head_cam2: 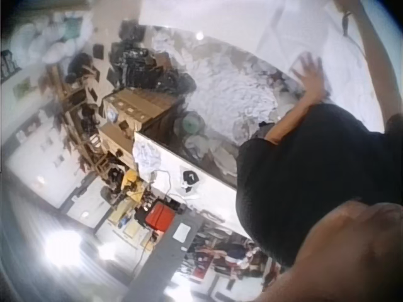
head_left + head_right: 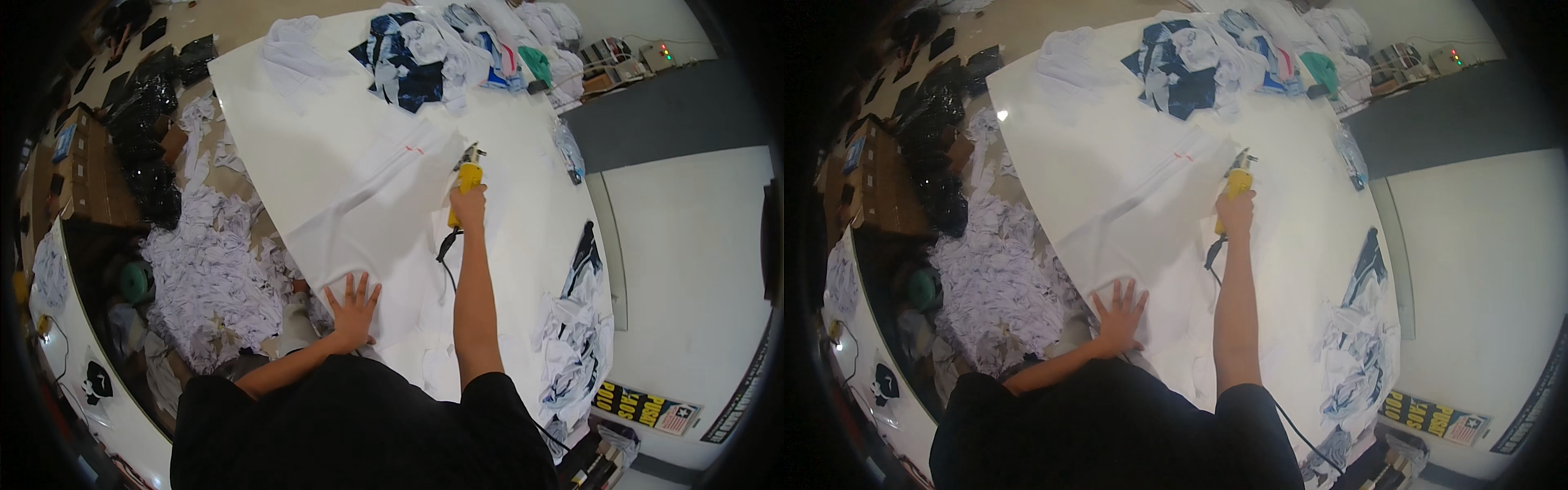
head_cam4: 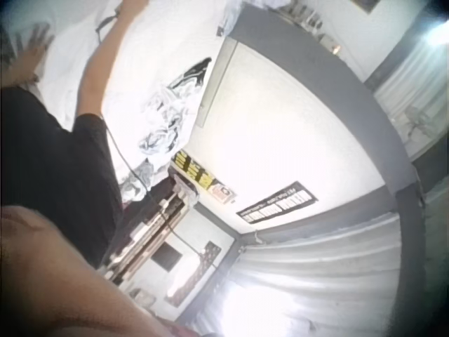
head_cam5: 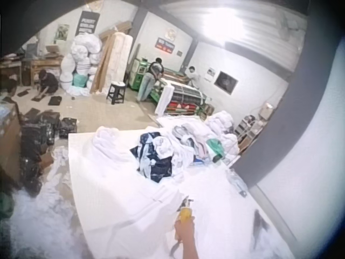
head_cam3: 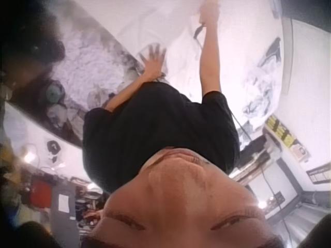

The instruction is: The person uses a yellow electric fabric cutter to cut a large white fabric sheet on a table. They follow a red guideline, periodically repositioning the fabric and removing cut pieces. The person also handles a printed fabric sheet with a dark graphic, cutting it similarly.

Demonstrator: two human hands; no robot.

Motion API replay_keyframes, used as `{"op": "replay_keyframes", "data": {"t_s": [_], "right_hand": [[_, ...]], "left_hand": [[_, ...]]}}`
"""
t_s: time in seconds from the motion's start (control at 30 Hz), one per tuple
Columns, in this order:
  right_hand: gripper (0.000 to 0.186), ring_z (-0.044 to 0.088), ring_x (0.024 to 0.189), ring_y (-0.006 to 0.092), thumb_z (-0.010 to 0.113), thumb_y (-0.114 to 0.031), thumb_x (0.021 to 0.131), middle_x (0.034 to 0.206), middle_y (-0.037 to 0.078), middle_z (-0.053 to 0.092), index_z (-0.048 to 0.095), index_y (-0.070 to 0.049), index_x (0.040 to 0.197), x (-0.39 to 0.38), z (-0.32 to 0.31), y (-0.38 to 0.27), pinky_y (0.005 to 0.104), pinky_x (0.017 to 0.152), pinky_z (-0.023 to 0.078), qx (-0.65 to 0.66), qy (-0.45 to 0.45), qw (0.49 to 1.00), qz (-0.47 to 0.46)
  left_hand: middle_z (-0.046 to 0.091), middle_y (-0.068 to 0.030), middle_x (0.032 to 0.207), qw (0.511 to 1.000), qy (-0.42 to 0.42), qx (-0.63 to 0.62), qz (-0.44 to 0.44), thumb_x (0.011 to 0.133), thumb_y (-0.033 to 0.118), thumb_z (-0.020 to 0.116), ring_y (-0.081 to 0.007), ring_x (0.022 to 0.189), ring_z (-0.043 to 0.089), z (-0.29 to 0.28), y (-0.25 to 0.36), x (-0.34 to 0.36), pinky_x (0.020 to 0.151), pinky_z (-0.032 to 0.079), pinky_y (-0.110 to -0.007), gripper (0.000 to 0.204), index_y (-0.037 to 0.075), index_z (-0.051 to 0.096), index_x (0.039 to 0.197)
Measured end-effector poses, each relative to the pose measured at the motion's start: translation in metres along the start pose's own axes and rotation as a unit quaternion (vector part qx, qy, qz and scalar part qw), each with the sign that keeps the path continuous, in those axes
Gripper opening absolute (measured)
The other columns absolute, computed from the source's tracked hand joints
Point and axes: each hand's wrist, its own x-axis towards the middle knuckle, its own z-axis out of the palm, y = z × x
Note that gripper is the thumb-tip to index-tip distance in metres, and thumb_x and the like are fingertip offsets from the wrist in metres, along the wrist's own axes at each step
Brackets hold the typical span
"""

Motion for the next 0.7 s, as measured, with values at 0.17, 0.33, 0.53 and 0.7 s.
{"op": "replay_keyframes", "data": {"t_s": [0.17,0.33,0.53,0.7], "right_hand": [[0.075,0.066,0.113,0.0499,0.07,-0.035,0.082,0.122,0.037,0.063,0.038,0.01,0.132,0.079,-0.003,0.021,0.0526,0.098,0.056,0.043,0.057,0.997,0.023],[0.076,0.066,0.112,0.051,0.072,-0.038,0.082,0.12,0.038,0.063,0.04,0.01,0.131,0.093,0.004,0.074,0.0528,0.096,0.055,0.132,0.132,0.982,0.031],[0.074,0.066,0.112,0.0478,0.075,-0.037,0.087,0.122,0.032,0.065,0.043,0.006,0.137,-0.044,-0.02,0.164,0.0502,0.094,0.054,0.217,0.202,0.951,0.083],[0.064,0.064,0.116,0.0379,0.074,-0.028,0.091,0.127,0.027,0.062,0.046,0.005,0.138,-0.215,-0.055,0.243,0.046,0.097,0.052,0.239,0.218,0.937,0.13]], "left_hand": [[0.003,-0.0196,0.173,0.999,-0.003,0.049,0.01,0.058,0.061,0.091,-0.0478,0.158,0.001,-0.003,-0.003,-0.007,0.104,0.008,-0.091,0.138,0.016,0.018,0.167],[0.016,-0.022,0.171,0.996,-0.021,0.082,-0.016,0.07,0.06,0.085,-0.0474,0.157,0.011,0.001,-0.02,-0.026,0.106,0.009,-0.089,0.118,0.006,0.032,0.16],[0.046,-0.0224,0.155,0.983,0.17,-0.046,-0.044,0.09,0.043,0.072,-0.0406,0.141,0.043,-0.047,-0.031,0.084,0.109,0.031,-0.069,0.067,0.004,0.057,0.142],[0.016,-0.0224,0.171,0.944,0.295,-0.04,-0.142,0.077,0.077,0.067,-0.0513,0.156,0.007,-0.101,-0.032,0.242,0.111,0.005,-0.083,0.111,0.014,0.035,0.162]]}}
